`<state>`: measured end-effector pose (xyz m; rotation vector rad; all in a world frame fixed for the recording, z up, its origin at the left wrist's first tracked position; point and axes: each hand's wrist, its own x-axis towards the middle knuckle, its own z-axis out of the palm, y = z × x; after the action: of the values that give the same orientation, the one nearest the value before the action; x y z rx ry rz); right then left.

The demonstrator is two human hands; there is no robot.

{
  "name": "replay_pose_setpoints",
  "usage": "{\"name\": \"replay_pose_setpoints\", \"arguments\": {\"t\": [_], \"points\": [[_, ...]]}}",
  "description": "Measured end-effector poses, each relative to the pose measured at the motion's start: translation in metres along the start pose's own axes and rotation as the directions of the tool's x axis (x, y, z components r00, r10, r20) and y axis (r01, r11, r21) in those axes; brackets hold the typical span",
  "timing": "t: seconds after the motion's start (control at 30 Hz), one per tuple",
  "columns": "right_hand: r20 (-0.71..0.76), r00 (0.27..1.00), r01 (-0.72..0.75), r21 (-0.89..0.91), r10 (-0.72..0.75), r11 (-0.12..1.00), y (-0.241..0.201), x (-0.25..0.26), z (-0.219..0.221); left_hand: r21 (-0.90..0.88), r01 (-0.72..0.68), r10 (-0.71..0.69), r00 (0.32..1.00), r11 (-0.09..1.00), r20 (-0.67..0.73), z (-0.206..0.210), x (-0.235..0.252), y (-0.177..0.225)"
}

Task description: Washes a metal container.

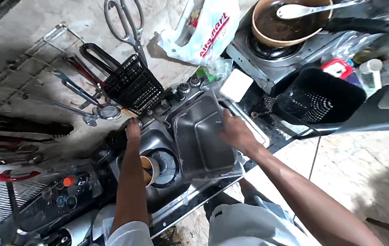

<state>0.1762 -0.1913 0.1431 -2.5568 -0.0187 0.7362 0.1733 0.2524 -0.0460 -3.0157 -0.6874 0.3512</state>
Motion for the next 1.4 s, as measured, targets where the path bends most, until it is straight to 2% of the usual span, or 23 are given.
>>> {"name": "replay_pose_setpoints", "arguments": {"t": [0.07,0.13,0.2,0.27,0.33,0.37,0.43,0.47,0.5,0.57,0.67,0.7,0.87,1.0,1.07,1.13,1.2,1.27,1.33,1.4], "points": [[-0.025,0.999,0.025,-0.030,-0.026,0.999,-0.012,0.001,0.002,0.047,0.052,-0.054,0.998,0.998,0.039,-0.013,-0.003,0.005],[-0.065,0.996,0.060,-0.046,-0.063,0.997,-0.022,0.001,0.007,0.001,0.170,-0.169,0.983,0.985,0.074,-0.025,-0.004,0.016],[-0.094,0.991,0.087,-0.078,-0.094,0.993,-0.033,0.000,0.009,-0.141,0.286,-0.283,0.958,0.948,0.039,-0.026,-0.011,0.031],[-0.117,0.985,0.118,-0.097,-0.129,0.988,-0.044,-0.002,0.010,-0.417,0.285,-0.343,0.936,0.863,-0.071,-0.018,-0.041,0.059],[-0.141,0.975,0.153,-0.119,-0.169,0.981,-0.052,-0.002,0.010,-0.705,0.126,-0.270,0.958,0.698,-0.097,0.007,-0.080,0.101],[-0.145,0.973,0.163,-0.123,-0.181,0.979,-0.056,-0.001,0.009,-0.819,0.076,-0.177,0.984,0.569,-0.031,0.019,-0.098,0.123],[-0.148,0.971,0.168,-0.128,-0.187,0.977,-0.062,0.001,0.008,-0.940,0.102,0.010,0.994,0.327,0.111,0.041,-0.122,0.159],[-0.143,0.973,0.164,-0.134,-0.183,0.977,-0.065,0.001,0.008,-0.962,0.115,0.038,0.991,0.246,0.128,0.047,-0.129,0.172],[-0.135,0.974,0.161,-0.139,-0.180,0.977,-0.067,0.001,0.007,-0.972,0.105,0.026,0.993,0.212,0.113,0.052,-0.130,0.182],[-0.098,0.977,0.170,-0.166,-0.188,0.971,-0.069,0.002,0.006,-0.965,0.040,0.006,0.999,0.258,0.043,0.060,-0.120,0.188],[-0.005,0.980,0.195,-0.198,-0.200,0.961,-0.069,0.005,0.004,-0.890,-0.078,-0.010,0.996,0.450,-0.093,0.074,-0.090,0.184],[0.006,0.977,0.209,-0.202,-0.212,0.957,-0.069,0.007,0.004,-0.875,-0.098,0.005,0.994,0.473,-0.108,0.074,-0.084,0.181],[-0.005,0.967,0.252,-0.149,-0.256,0.956,-0.067,0.015,-0.003,-0.909,-0.072,0.138,0.990,0.411,-0.016,0.064,-0.088,0.169],[0.148,0.963,0.254,-0.199,-0.227,0.947,-0.083,0.028,-0.017,-0.900,0.031,0.191,0.974,0.435,0.126,0.044,-0.096,0.152],[0.225,0.948,0.279,-0.254,-0.224,0.926,-0.094,0.041,-0.026,-0.919,0.014,0.216,0.971,0.394,0.107,0.047,-0.094,0.146],[0.290,0.922,0.334,-0.268,-0.255,0.904,-0.100,0.060,-0.033,-0.917,-0.022,0.211,0.975,0.398,0.068,0.050,-0.093,0.145],[0.332,0.891,0.399,-0.246,-0.310,0.883,-0.099,0.084,-0.037,-0.918,-0.043,0.201,0.979,0.393,0.040,0.056,-0.100,0.144],[0.348,0.854,0.463,-0.169,-0.387,0.870,-0.094,0.097,-0.049,-0.931,-0.007,0.185,0.981,0.365,0.065,0.065,-0.112,0.140],[0.305,0.842,0.482,-0.058,-0.444,0.874,-0.080,0.081,-0.067,-0.934,0.066,0.138,0.983,0.351,0.121,0.076,-0.128,0.135],[0.098,0.872,0.480,0.023,-0.480,0.877,-0.055,0.044,-0.070,-0.932,0.165,0.096,0.974,0.324,0.205,0.082,-0.147,0.131]]}}
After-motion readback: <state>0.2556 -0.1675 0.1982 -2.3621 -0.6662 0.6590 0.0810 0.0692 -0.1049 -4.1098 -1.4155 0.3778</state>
